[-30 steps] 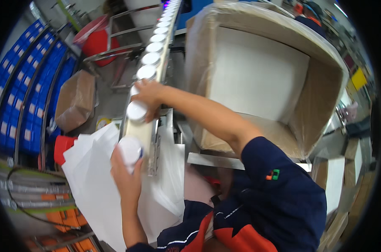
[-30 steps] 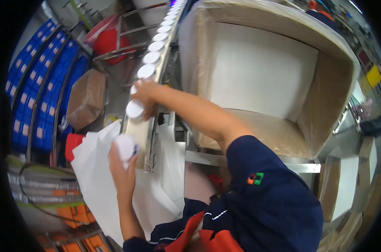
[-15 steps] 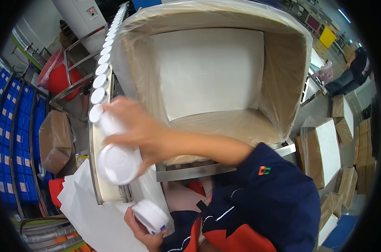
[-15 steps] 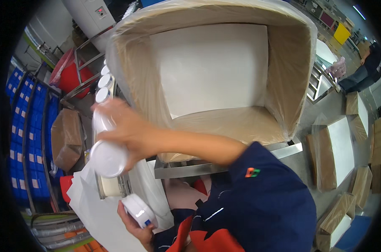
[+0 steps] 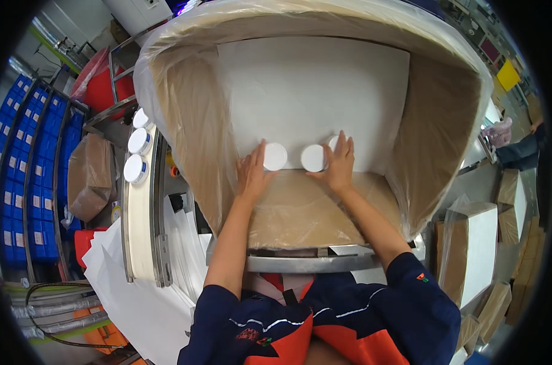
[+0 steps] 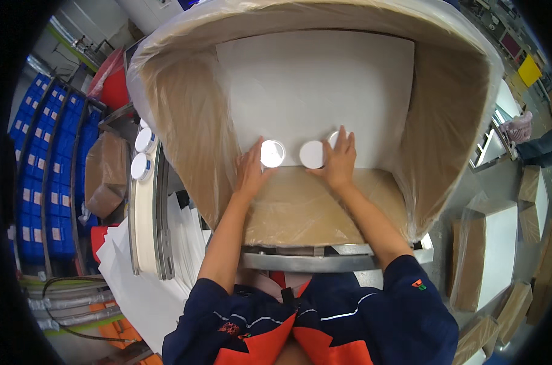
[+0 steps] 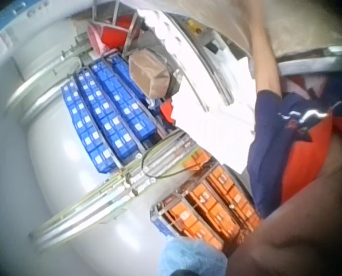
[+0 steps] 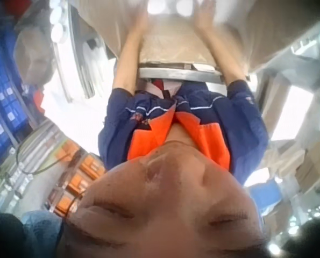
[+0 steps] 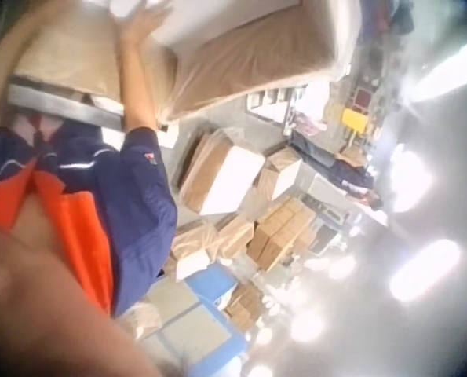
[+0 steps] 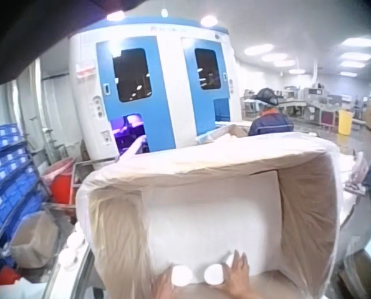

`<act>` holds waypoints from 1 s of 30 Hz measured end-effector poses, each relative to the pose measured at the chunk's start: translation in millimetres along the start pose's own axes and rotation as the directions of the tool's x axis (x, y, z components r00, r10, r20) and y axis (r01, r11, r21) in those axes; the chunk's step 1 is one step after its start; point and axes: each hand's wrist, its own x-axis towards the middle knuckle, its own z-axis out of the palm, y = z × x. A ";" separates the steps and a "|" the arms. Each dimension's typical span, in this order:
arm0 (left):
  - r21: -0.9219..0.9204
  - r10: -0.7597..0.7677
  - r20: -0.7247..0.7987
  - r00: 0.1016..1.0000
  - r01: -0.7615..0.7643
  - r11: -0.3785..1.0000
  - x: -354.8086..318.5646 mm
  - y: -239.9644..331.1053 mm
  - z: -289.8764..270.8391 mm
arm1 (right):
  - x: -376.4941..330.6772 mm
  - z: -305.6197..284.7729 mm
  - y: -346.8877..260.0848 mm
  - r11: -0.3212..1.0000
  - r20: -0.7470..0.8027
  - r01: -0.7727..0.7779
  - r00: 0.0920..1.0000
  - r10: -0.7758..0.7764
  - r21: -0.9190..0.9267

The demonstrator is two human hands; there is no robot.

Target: The person picks up containers from a conveyor belt, turns them by hand, and arranges them in rows inside a plastic-lined cardboard box. The person then places a foam sheet over the completed layer and packs another layer of containers on top.

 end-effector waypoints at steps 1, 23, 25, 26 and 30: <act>0.100 0.062 0.091 0.994 -0.071 0.992 4.0 -13.6 8.9 | 5.6 10.4 -8.7 0.998 -0.016 0.052 0.998 -0.052 -0.044; 0.185 -0.183 0.276 0.944 0.134 0.974 7.2 -40.4 41.5 | 14.4 25.9 133.7 0.813 0.268 -0.412 0.907 0.324 0.411; 0.121 -0.210 0.237 0.949 0.186 0.975 24.1 -26.4 63.8 | 23.8 -3.8 249.8 0.867 0.057 -0.325 0.943 0.329 0.378; -0.141 -0.288 0.117 0.951 0.303 0.943 25.3 -53.8 62.7 | 42.9 -8.3 263.0 0.850 0.078 -0.417 0.906 0.415 0.323; -0.349 -0.392 0.018 0.920 0.373 0.860 15.4 -81.3 56.1 | 75.7 -5.2 229.6 0.920 0.232 -0.383 0.905 0.356 0.083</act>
